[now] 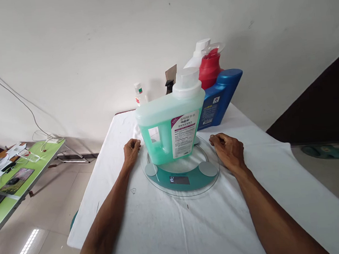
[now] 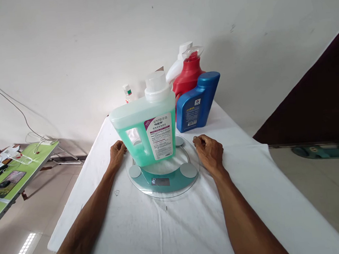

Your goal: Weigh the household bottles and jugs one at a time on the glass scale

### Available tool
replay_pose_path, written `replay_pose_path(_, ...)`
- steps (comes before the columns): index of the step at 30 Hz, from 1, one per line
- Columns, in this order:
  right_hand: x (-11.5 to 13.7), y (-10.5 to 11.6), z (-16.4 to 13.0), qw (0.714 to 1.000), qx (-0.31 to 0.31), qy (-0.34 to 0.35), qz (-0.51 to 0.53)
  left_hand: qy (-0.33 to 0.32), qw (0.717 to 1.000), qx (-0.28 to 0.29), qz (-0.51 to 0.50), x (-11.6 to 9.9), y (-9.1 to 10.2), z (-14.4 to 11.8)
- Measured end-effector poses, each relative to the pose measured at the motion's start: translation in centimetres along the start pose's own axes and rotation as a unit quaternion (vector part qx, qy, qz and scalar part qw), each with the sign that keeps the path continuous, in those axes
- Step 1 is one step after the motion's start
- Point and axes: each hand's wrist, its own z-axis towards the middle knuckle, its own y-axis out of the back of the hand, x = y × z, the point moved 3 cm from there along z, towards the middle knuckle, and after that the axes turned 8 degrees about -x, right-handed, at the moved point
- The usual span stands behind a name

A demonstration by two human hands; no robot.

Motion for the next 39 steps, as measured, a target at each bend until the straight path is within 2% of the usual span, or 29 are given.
replay_pose_path(4, -0.2, 0.5, -0.8, 1.000, 0.009, 0.004, 0.014, -0.006, 1.000, 0.005, -0.008, -0.2, 0.6, -0.5)
replay_pose_path(8, -1.3, 2.0, -1.0, 0.999, -0.002, 0.054, 0.007, -0.005, 1.000, 0.007, -0.013, -0.1, 1.5, -1.1)
replay_pose_path(14, -3.6, 3.9, -0.3, 0.989, -0.036, 0.110, -0.088, -0.003, 1.000, 0.006, -0.017, 0.3, 2.4, -1.7)
replay_pose_path(20, -3.3, 3.7, -0.8, 0.985, -0.099, 0.119, -0.070, 0.013, 0.999, 0.001, -0.030, 0.2, 2.3, -1.9)
replay_pose_path(23, -2.7, 4.2, -1.9, 0.989, -0.109, 0.090, -0.038, 0.033, 0.998, -0.011, -0.050, -0.5, 2.7, -2.1)
replay_pose_path(25, -2.3, 4.6, -2.9, 0.993, -0.090, 0.076, -0.026, 0.044, 0.997, -0.019, -0.067, -1.6, 3.1, -2.2)
replay_pose_path(27, -1.9, 4.9, -4.3, 0.998, -0.043, 0.050, 0.013, 0.031, 0.996, -0.024, -0.083, -3.6, 3.6, -2.4)
replay_pose_path(30, -1.3, 5.2, -6.4, 0.998, 0.023, 0.014, 0.055, -0.042, 0.994, -0.019, -0.104, -7.9, 3.8, -2.7)
replay_pose_path(34, -0.9, 5.4, -8.1, 0.996, 0.033, -0.012, 0.082, -0.127, 0.986, 0.040, -0.104, -13.4, 2.3, -3.8)
replay_pose_path(36, -0.9, 5.5, -8.3, 0.995, 0.025, -0.017, 0.090, -0.145, 0.983, 0.063, -0.094, -14.8, 1.2, -4.5)
replay_pose_path(39, -1.1, 5.3, -8.1, 0.994, 0.021, -0.020, 0.101, -0.140, 0.984, 0.062, -0.097, -15.3, -0.3, -4.9)
